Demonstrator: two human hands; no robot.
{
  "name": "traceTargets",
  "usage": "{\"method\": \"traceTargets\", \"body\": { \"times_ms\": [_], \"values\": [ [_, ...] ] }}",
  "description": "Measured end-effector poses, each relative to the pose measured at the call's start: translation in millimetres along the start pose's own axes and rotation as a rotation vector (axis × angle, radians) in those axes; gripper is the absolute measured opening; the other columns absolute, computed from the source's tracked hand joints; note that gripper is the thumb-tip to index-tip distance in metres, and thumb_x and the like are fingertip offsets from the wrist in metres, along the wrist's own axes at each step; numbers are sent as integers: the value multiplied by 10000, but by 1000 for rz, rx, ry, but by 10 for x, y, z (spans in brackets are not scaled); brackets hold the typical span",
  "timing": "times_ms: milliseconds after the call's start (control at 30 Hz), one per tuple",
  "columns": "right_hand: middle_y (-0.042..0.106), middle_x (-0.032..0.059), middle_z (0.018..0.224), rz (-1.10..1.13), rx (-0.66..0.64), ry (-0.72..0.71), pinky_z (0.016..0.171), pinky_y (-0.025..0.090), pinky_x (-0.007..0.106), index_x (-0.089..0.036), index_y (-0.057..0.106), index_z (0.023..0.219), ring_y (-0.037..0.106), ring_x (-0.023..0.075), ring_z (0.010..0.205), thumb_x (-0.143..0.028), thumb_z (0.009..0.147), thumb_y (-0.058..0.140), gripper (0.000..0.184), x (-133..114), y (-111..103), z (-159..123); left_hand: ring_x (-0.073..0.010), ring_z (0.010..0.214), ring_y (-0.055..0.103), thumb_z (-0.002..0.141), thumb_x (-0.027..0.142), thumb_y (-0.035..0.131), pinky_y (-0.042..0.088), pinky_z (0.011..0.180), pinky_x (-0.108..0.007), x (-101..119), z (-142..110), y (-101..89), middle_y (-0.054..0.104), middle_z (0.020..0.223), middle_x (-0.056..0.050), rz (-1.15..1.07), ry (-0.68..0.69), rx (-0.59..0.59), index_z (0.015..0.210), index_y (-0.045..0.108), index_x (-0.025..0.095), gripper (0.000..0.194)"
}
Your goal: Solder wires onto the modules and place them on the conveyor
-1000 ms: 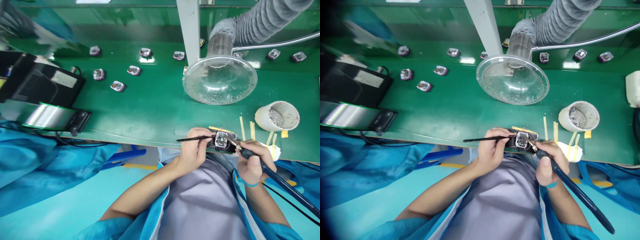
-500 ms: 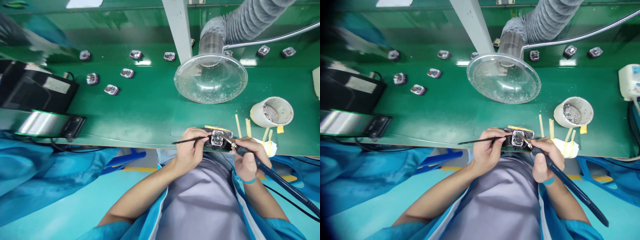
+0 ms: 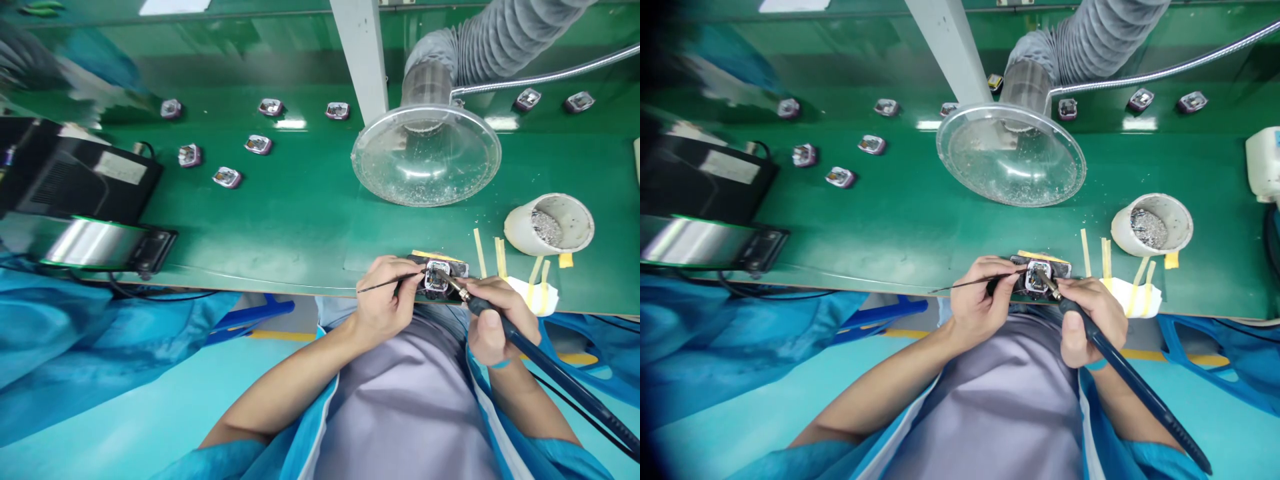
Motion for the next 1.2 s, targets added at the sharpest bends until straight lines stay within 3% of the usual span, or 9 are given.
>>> {"method": "traceTargets", "body": {
  "times_ms": [800, 1200],
  "values": [
    [846, 85, 1047, -38, -43, -3, 773, 731, 495, -223, 848, 1263, 864, 327, 939, -294, 1104, 677, 244, -7, 24, -10, -201, 915, 863, 1140, 188, 719, 719, 887, -345, 55, 13, 12, 871, 1000, -45, 36, 41, 32, 1201, 746, 236, 82],
    [772, 63, 921, -35, 100, 61, 660, 638, 431, -222, 852, 1279, 767, 270, 778, -500, 1159, 677, 350, 90, -74, -40, -203, 911, 857, 1150, 198, 692, 724, 894, -357, 27, -11, 10, 877, 1019, -59, 57, 36, 16, 1191, 746, 232, 77]
  ]
}}
Point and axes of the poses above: each hand's wrist, its own z-axis towards the middle knuckle, its own y-axis out of the palm, x = y × z, the point moved 9 cm from there along z, towards the middle knuckle
